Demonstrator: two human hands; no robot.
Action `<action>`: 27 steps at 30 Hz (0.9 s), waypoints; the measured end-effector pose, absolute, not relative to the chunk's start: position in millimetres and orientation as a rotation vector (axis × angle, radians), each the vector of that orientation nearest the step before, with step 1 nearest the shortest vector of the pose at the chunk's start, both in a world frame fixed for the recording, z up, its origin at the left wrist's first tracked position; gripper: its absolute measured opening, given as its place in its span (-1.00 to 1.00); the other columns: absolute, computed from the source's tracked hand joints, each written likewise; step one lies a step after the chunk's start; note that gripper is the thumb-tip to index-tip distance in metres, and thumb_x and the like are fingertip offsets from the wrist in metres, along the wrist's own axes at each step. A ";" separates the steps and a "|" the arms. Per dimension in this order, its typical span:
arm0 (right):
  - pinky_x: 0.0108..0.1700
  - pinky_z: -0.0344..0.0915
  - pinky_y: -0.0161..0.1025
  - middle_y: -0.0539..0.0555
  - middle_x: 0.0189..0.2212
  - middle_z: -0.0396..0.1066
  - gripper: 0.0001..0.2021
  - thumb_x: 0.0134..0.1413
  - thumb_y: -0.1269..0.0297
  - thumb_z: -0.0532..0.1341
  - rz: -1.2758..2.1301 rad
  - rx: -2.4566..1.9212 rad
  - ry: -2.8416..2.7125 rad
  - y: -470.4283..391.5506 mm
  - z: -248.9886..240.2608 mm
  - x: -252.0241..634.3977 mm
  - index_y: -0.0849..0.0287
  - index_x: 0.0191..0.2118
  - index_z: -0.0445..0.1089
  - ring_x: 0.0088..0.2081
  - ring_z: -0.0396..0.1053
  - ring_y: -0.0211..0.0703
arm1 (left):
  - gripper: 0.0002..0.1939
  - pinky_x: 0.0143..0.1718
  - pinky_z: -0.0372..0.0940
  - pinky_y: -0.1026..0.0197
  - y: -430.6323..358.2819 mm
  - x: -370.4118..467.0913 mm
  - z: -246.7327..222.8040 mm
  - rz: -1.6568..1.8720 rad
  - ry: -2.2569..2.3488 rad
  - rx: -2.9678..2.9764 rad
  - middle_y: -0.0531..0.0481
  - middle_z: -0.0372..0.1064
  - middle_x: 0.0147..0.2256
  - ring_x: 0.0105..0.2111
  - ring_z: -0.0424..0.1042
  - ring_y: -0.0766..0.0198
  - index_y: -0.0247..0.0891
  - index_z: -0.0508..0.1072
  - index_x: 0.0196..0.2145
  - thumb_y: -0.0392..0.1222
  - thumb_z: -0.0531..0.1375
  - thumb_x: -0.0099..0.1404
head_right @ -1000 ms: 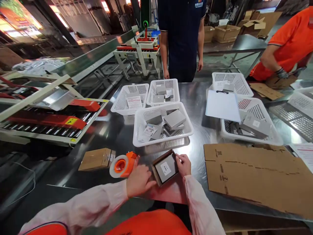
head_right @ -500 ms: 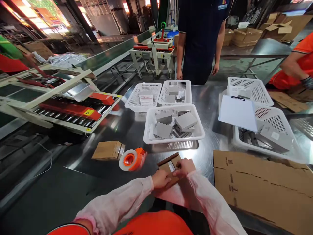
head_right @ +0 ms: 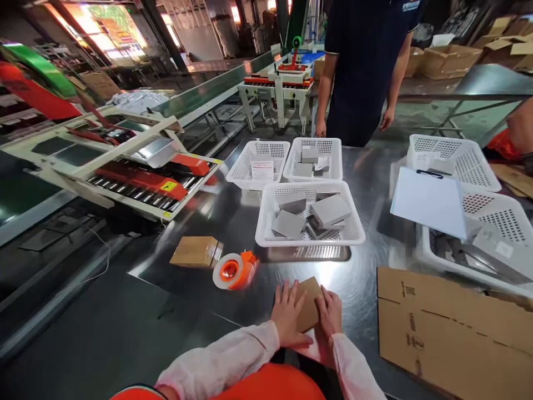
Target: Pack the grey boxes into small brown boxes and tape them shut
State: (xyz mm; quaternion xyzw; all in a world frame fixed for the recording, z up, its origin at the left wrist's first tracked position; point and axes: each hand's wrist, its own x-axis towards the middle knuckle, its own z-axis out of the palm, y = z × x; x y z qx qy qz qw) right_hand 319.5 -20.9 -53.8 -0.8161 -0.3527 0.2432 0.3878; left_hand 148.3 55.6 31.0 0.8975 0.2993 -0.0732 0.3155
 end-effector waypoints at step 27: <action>-0.06 0.33 -0.06 0.18 -0.32 0.44 -0.58 0.24 0.00 0.09 0.483 -1.891 -1.121 14.8 -69.1 285.7 0.14 -0.14 0.61 -0.20 0.36 -0.02 | -0.34 -0.15 0.39 0.17 30.6 56.1 156.8 -0.183 1.277 2.017 -0.04 0.57 -0.12 -0.21 0.55 0.10 -0.17 0.45 0.12 -0.17 0.27 -0.01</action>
